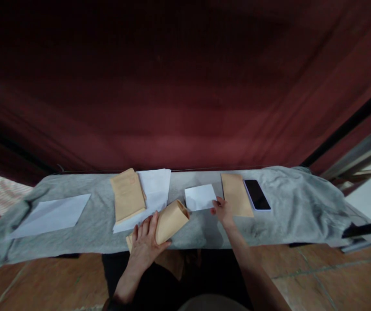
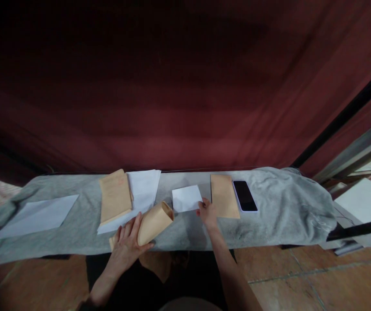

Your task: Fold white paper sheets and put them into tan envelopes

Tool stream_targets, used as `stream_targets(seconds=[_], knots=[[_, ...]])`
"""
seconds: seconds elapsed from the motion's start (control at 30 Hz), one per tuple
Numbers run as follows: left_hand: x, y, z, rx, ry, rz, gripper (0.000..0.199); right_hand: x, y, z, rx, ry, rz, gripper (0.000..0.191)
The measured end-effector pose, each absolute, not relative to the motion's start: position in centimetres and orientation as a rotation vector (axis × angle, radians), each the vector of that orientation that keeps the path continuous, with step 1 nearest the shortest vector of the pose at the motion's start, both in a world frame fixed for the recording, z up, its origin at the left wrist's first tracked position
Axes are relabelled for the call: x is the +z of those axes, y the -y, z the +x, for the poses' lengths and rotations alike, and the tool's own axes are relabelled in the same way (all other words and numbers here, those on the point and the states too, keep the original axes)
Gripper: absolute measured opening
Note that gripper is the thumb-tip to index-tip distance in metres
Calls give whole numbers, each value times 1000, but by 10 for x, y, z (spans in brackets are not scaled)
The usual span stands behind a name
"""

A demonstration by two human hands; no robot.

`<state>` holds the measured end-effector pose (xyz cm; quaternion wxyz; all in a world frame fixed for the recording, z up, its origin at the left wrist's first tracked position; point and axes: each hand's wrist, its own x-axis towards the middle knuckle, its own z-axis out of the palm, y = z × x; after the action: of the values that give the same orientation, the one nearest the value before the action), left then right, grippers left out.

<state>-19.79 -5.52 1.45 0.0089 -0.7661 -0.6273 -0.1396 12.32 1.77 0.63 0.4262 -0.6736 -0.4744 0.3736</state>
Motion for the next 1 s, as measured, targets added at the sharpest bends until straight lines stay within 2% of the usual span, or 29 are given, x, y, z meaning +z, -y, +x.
stream_targets(seconds=[0.13, 0.2, 0.33, 0.63, 0.83, 1.0], knots=[[15, 54, -196, -449, 1934, -2392, 111, 20, -10, 141, 957, 1053, -1502, 59], [15, 53, -194, -458, 1927, -2383, 111, 26, -4, 145, 981, 987, -1425, 64], [17, 54, -189, -467, 1914, -2387, 113, 27, 7, 140, 1056, 884, -1339, 59], [17, 54, -187, -476, 1968, -2396, 113, 9, 16, 141, 1108, 1134, -1437, 57], [18, 51, -184, -479, 1937, -2416, 112, 21, 12, 165, 1105, 1393, -1468, 38], [24, 46, -183, -459, 1864, -2467, 114, 29, 7, 170, 1083, 1538, -1490, 33]])
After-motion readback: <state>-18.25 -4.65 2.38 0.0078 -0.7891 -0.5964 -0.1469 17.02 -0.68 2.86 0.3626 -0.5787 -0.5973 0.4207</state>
